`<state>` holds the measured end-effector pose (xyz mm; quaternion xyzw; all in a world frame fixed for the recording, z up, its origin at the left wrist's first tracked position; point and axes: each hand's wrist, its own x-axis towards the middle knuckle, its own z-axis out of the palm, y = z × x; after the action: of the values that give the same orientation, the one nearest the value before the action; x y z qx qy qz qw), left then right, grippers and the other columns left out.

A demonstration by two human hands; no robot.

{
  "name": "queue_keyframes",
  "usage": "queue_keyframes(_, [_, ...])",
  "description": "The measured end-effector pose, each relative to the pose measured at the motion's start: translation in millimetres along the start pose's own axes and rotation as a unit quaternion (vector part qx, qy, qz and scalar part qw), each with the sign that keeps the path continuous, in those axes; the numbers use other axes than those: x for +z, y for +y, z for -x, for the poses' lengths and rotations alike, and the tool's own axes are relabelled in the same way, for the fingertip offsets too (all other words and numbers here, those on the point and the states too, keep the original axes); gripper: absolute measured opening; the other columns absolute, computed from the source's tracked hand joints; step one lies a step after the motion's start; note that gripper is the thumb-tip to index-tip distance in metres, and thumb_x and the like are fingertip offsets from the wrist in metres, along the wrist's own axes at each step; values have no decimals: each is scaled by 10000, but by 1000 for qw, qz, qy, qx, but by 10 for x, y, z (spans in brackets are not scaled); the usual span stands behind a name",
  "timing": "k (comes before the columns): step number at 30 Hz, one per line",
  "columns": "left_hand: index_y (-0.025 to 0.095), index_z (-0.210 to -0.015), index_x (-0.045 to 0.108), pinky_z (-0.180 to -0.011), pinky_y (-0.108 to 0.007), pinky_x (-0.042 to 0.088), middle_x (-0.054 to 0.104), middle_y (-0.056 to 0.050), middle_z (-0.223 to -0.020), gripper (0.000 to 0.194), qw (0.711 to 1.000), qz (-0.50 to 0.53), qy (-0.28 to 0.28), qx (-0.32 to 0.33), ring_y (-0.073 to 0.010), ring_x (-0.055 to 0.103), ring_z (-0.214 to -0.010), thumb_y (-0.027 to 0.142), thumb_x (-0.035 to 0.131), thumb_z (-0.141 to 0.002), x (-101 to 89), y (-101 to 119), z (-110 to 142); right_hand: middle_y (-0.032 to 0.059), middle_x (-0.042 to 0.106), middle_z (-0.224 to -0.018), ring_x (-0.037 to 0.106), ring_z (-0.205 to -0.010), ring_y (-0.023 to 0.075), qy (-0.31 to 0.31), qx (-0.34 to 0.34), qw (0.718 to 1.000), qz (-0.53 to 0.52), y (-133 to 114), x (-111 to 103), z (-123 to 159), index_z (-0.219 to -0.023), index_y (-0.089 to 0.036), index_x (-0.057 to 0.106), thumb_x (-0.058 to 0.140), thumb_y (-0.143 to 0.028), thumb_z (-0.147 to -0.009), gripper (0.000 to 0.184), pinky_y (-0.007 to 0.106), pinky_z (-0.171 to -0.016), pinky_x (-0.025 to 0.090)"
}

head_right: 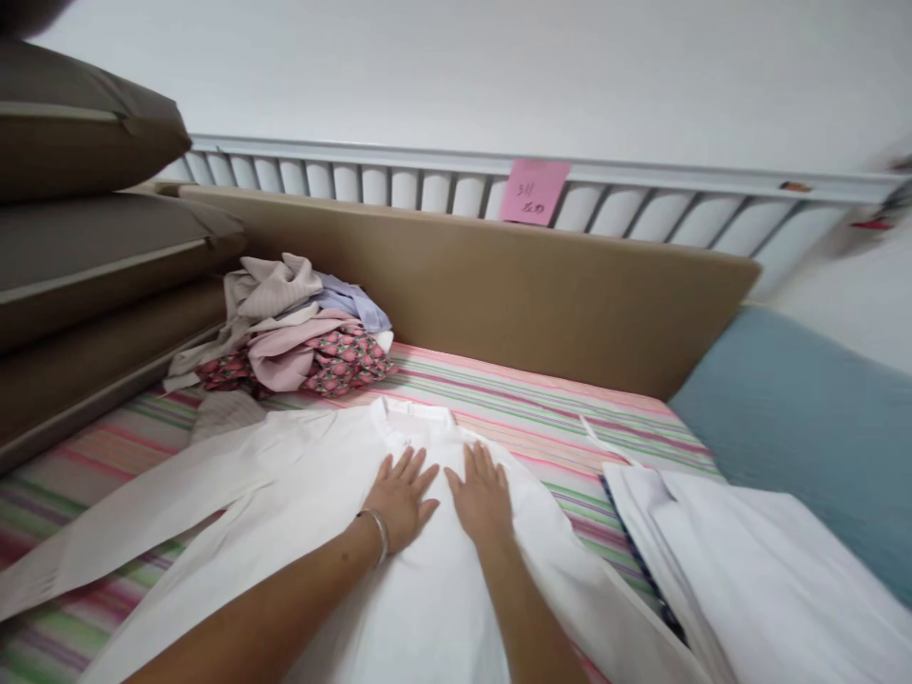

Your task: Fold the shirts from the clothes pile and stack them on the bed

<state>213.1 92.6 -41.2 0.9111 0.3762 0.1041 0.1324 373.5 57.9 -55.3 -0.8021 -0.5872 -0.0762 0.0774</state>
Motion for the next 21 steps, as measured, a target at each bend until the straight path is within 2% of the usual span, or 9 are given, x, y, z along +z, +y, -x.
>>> queue_keyframes(3, [252, -1381, 296, -1070, -571, 58, 171, -76, -1479, 566, 999, 30, -10, 3, -285, 75, -1364, 498, 289, -871, -54, 35, 35, 148, 323, -1413, 249, -1322, 252, 30, -16, 999, 21, 85, 96, -83, -1329, -91, 368, 226, -450, -873, 598, 445, -1034, 250])
queue_keyframes(5, [258, -1390, 260, -1066, -580, 94, 179, -70, -1478, 606, 997, 70, -6, 35, -283, 102, -1361, 528, 339, -853, -117, -15, 65, 164, 339, -1402, 263, -1314, 270, 55, -19, 998, 29, 85, 179, -98, -1320, -87, 381, 224, -455, -857, 611, 449, -1011, 276])
queue_keyframes(8, [269, -1387, 241, -1074, -504, 206, 205, -41, -1475, 601, 990, 120, 38, 70, -232, 165, -1353, 491, 399, -852, -290, -291, 146, 154, 343, -1402, 267, -1312, 268, 75, -12, 997, 29, 74, 270, -104, -1319, -108, 386, 201, -487, -840, 638, 444, -1008, 278])
queue_keyframes(9, [260, -1371, 279, -1077, -458, 232, 242, -39, -1464, 547, 989, 119, 61, 58, -209, 195, -1346, 443, 392, -868, -367, -443, 182, 143, 342, -1405, 265, -1314, 262, 72, -9, 997, 28, 74, 282, -105, -1323, -121, 384, 191, -499, -838, 644, 440, -1010, 275])
queue_keyframes(11, [231, -1305, 396, -1077, -394, 254, 365, -51, -1406, 428, 992, 89, 85, -6, -184, 280, -1312, 344, 354, -894, -524, -816, 248, 125, 340, -1410, 261, -1316, 249, 60, -4, 998, 27, 75, 281, -109, -1330, -140, 378, 181, -515, -838, 649, 427, -1014, 273])
queue_keyframes(13, [223, -1250, 467, -1071, -407, 253, 451, -58, -1344, 387, 995, 32, 50, -84, -198, 344, -1276, 330, 346, -898, -648, -1207, 282, 116, 341, -1411, 259, -1318, 241, 51, 4, 998, 29, 75, 262, -114, -1333, -147, 377, 185, -519, -840, 646, 416, -1018, 270])
queue_keyframes(15, [256, -1272, 450, -1076, -469, 204, 400, -27, -1386, 407, 992, -28, 7, -125, -231, 282, -1309, 366, 355, -891, -710, -1512, 280, 111, 338, -1414, 260, -1317, 239, 44, 11, 999, 31, 72, 241, -117, -1334, -149, 376, 194, -521, -842, 644, 412, -1022, 265])
queue_keyframes(18, [292, -1328, 377, -1073, -529, 138, 292, 23, -1444, 449, 984, -81, 0, -158, -252, 169, -1348, 381, 327, -891, -703, -1666, 241, 105, 335, -1416, 263, -1316, 240, 34, 13, 999, 34, 68, 228, -112, -1339, -152, 370, 197, -517, -844, 639, 414, -1019, 270])
queue_keyframes(21, [262, -1340, 366, -1048, -589, 116, 289, -8, -1446, 465, 976, -94, 11, -194, -281, 172, -1343, 358, 304, -890, -652, -1528, 194, 113, 328, -1419, 253, -1321, 239, 44, 4, 998, 42, 66, 235, -110, -1338, -137, 370, 198, -499, -847, 634, 406, -1020, 267])
